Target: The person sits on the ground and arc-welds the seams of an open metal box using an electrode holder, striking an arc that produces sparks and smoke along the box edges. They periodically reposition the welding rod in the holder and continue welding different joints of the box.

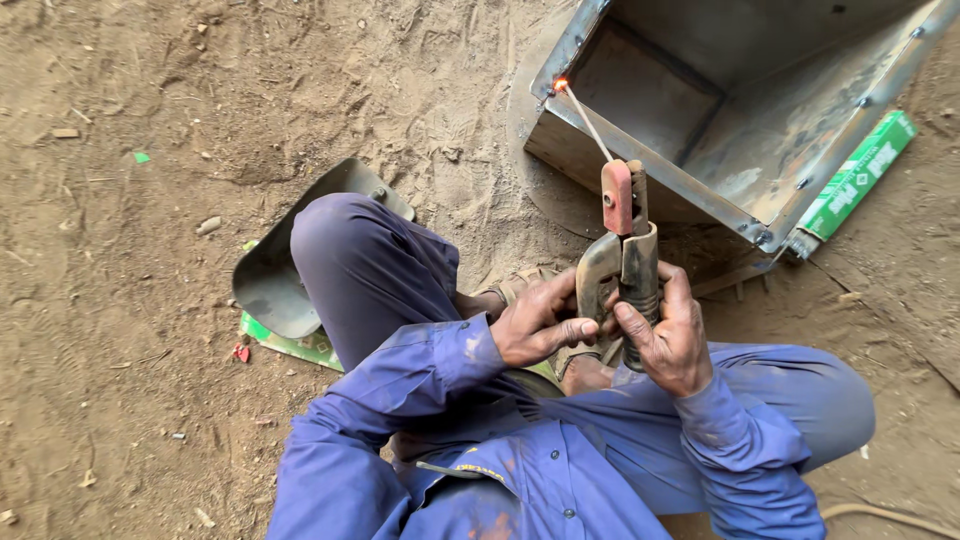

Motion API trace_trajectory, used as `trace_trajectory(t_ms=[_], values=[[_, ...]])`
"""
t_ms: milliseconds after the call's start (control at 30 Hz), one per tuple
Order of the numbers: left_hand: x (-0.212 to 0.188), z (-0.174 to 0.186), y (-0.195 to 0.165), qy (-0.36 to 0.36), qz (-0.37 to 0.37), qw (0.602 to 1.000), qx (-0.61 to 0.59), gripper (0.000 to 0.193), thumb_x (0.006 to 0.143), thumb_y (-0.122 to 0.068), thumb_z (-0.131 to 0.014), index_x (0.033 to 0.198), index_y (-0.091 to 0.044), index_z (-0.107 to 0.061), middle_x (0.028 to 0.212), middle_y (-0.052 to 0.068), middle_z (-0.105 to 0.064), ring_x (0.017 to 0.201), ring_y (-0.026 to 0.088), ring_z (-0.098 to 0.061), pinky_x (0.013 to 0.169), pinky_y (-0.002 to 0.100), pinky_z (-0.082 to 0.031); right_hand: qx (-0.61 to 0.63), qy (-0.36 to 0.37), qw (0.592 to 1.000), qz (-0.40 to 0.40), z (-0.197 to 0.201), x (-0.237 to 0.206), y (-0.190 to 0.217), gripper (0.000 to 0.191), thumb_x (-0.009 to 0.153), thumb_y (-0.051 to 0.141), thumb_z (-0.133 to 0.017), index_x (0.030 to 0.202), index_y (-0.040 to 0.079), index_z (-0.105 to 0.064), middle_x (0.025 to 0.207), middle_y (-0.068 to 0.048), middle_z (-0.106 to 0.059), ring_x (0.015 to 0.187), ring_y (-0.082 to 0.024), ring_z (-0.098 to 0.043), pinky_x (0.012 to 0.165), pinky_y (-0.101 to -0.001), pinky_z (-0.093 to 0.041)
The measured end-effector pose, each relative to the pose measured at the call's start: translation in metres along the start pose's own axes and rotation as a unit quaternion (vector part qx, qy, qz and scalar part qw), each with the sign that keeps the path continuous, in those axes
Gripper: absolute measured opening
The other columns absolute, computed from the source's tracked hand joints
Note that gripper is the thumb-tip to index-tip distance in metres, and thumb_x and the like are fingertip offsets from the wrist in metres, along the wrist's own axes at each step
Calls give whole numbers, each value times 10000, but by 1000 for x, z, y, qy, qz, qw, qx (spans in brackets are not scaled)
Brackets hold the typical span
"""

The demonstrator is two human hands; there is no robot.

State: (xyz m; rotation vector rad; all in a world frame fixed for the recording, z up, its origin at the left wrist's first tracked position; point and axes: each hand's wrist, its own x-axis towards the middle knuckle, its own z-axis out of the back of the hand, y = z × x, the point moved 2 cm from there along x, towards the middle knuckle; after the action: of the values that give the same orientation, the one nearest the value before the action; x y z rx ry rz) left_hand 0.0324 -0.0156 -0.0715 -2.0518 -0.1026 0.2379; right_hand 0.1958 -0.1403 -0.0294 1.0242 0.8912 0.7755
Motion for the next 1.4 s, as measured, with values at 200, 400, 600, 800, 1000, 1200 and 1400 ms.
trace_trajectory(t_ms=[200, 400, 600, 800, 1000, 1200, 1400], values=[[-13, -8, -21, -43, 2, 999, 23, 524, 1057, -167, -615, 1507, 7, -410, 1026, 56, -679, 797, 102, -613, 688, 272, -532, 13, -51, 998, -33, -15, -18, 16, 536, 987, 237, -654, 1430, -13, -485, 866, -30, -675, 681, -103, -620, 627, -268, -540], [-16, -8, -38, -74, -11, 997, 12, 531, 1045, -200, -600, 1508, 1, -432, 888, 51, -659, 731, 101, -616, 640, 275, -541, 54, -51, 996, -57, -23, -22, 31, 582, 1010, 241, -617, 1507, -5, -440, 978, -29, -636, 759, -98, -599, 684, -256, -525], [-19, -6, -50, -79, -20, 996, 36, 512, 1032, -216, -612, 1471, 12, -479, 797, 59, -704, 640, 118, -658, 604, 280, -557, 89, -25, 995, -47, -27, -25, 48, 615, 1027, 224, -597, 1541, -25, -371, 1026, -43, -620, 820, -106, -610, 747, -260, -537], [-22, -5, -56, -89, -15, 995, 32, 527, 1027, -231, -601, 1479, 11, -479, 797, 66, -710, 638, 118, -662, 605, 275, -556, 16, -47, 998, -43, -29, -24, 54, 604, 1021, 203, -593, 1535, -34, -382, 1015, -47, -650, 800, -101, -618, 734, -260, -543], [-17, -1, -52, -129, -36, 990, 42, 492, 1040, -234, -611, 1452, 14, -506, 840, 91, -703, 669, 135, -661, 614, 296, -547, 1, -69, 996, -55, -35, -13, 51, 610, 1012, 192, -599, 1540, -27, -386, 976, -40, -647, 743, -100, -607, 669, -262, -535], [-19, 2, -51, -127, -6, 990, 57, 509, 1021, -234, -606, 1461, 0, -502, 740, 79, -681, 584, 139, -645, 561, 293, -530, -47, -61, 996, -44, -36, -12, 58, 603, 1021, 198, -591, 1543, -28, -391, 958, -34, -646, 738, -99, -600, 669, -261, -535], [-19, 3, -51, -120, 20, 991, 57, 482, 1014, -213, -610, 1440, -5, -517, 720, 68, -685, 560, 130, -635, 546, 288, -527, -7, -64, 996, -60, -38, -12, 58, 622, 1020, 193, -594, 1558, -28, -374, 958, -36, -637, 766, -97, -599, 688, -263, -532]])
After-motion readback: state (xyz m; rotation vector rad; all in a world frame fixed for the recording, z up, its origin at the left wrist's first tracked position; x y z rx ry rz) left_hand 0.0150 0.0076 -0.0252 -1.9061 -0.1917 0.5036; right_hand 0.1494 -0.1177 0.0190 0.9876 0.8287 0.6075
